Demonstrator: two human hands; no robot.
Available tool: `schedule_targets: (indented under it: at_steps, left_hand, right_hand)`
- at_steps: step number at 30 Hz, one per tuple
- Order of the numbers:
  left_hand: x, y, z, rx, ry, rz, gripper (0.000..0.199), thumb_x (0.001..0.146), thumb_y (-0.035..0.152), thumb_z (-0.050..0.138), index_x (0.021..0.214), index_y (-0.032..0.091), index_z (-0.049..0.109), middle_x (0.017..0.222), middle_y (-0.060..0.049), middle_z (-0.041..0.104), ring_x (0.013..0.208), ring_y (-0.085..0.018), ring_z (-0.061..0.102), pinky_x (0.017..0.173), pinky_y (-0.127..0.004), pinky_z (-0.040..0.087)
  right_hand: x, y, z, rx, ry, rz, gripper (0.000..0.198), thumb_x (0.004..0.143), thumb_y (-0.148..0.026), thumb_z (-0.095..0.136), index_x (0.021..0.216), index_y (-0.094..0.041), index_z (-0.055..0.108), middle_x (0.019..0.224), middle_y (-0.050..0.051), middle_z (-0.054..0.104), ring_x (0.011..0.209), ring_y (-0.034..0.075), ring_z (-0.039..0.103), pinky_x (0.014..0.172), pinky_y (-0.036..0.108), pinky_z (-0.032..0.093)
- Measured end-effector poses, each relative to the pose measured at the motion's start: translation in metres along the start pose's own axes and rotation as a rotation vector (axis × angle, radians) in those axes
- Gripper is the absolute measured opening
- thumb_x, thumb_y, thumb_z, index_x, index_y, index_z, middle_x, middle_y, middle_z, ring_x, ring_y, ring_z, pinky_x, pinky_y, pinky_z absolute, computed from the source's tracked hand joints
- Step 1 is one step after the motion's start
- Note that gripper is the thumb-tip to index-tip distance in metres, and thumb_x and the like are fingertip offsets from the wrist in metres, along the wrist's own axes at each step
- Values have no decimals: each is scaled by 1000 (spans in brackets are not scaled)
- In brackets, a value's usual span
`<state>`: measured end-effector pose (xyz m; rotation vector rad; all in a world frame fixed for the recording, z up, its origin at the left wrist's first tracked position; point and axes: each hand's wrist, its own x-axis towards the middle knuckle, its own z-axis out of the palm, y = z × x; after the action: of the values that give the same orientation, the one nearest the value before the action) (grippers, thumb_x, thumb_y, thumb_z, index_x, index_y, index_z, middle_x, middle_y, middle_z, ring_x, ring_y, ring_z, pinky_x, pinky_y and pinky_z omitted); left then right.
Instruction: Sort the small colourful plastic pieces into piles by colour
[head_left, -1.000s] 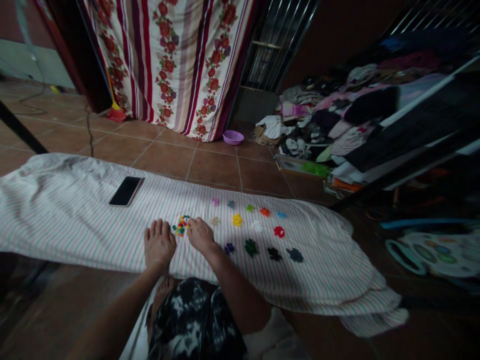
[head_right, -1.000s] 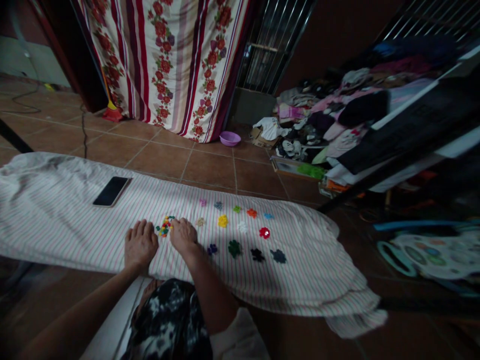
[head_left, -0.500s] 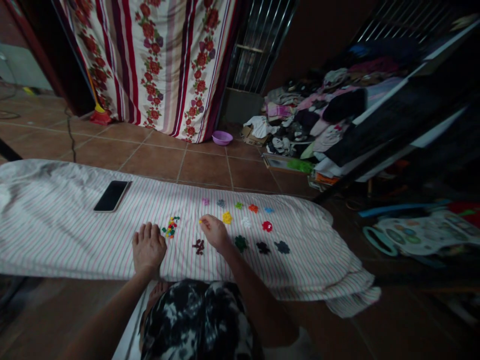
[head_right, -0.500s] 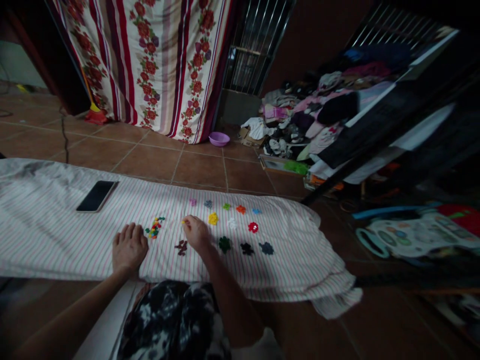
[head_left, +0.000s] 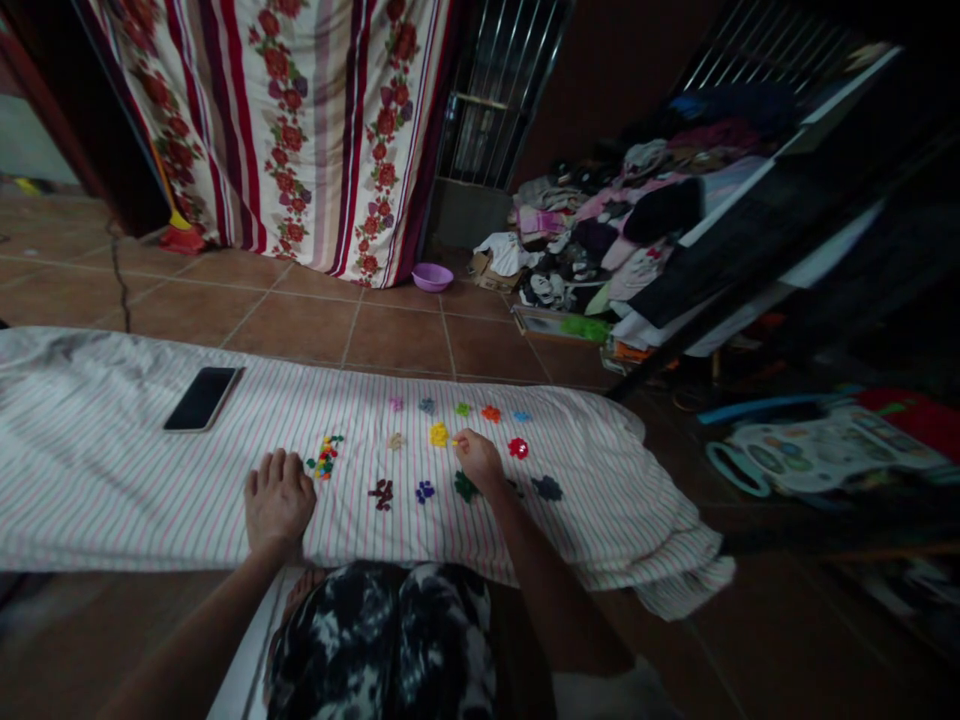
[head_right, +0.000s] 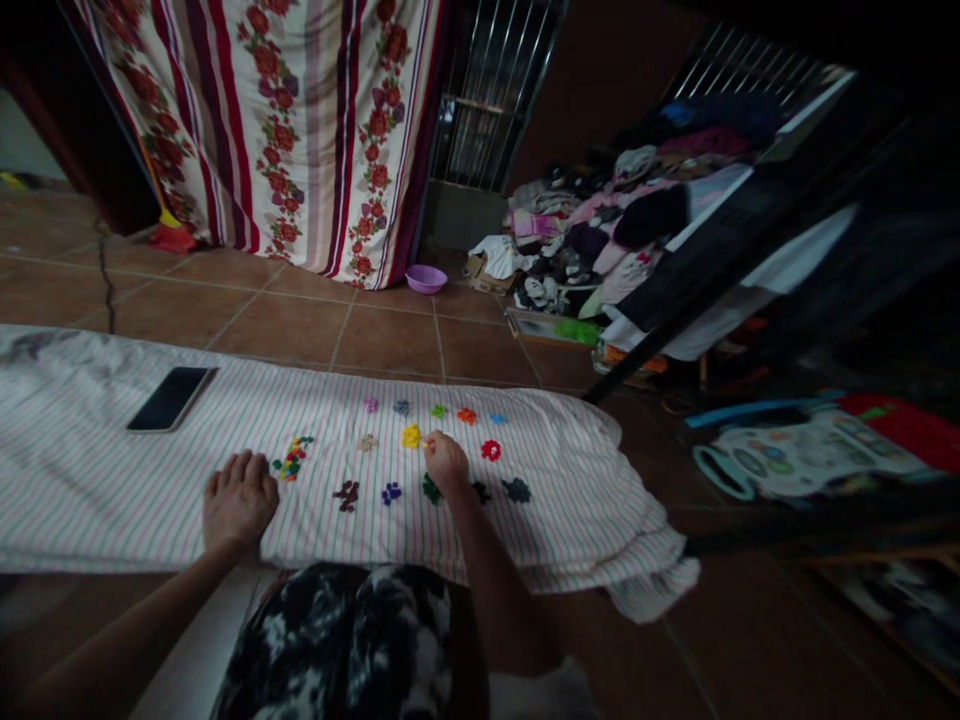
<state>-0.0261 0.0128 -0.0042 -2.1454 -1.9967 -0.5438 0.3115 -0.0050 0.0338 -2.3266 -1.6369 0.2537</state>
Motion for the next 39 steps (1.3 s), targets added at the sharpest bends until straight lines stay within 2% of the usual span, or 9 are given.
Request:
schedule_targets:
  at_steps: [9,18,24,32,39]
  left_hand:
    - [0,-1,4,-8,1,-5,42,93,27,36,124,10,59,135,-19,58,132,-33,46,109,-49,31]
    - [0,-1,4,-27,9,3,42,92,27,37,125,11,58,134,-19,58,132,-33,46,109,-50,31]
    - [0,1,2,-36,-2,-9,43,92,28,37,125,9,58,135,-20,58,133,-34,45,110,-51,31]
    - [0,1,1,-20,-4,-11,42,93,27,35,123,9,60,136,-19,58,133,-34,46,109,-50,32]
    - [1,2,-3,-37,-27,-26,42,92,26,37,124,10,59,136,-19,58,134,-33,45,111,-51,31]
  right_hand:
    - [12,-8,9,-35,-59,26,23,90,-14,51,106,-22,66,101,3,74,92,15,65,75,22,40]
    - [10,-10,14,-24,29,-13,25,91,-14,47,103,-22,67,92,4,74,84,16,65,70,24,38]
    - [10,-12,12,-4,-1,10,23,90,-13,48,99,-20,68,95,5,74,85,16,65,71,23,39]
    - [9,-11,14,4,25,4,23,92,-15,47,98,-21,69,92,5,74,85,16,65,72,23,40]
    - [11,-16,15,102,128,-61,23,89,-16,47,98,-21,68,95,5,73,86,16,64,79,24,44]
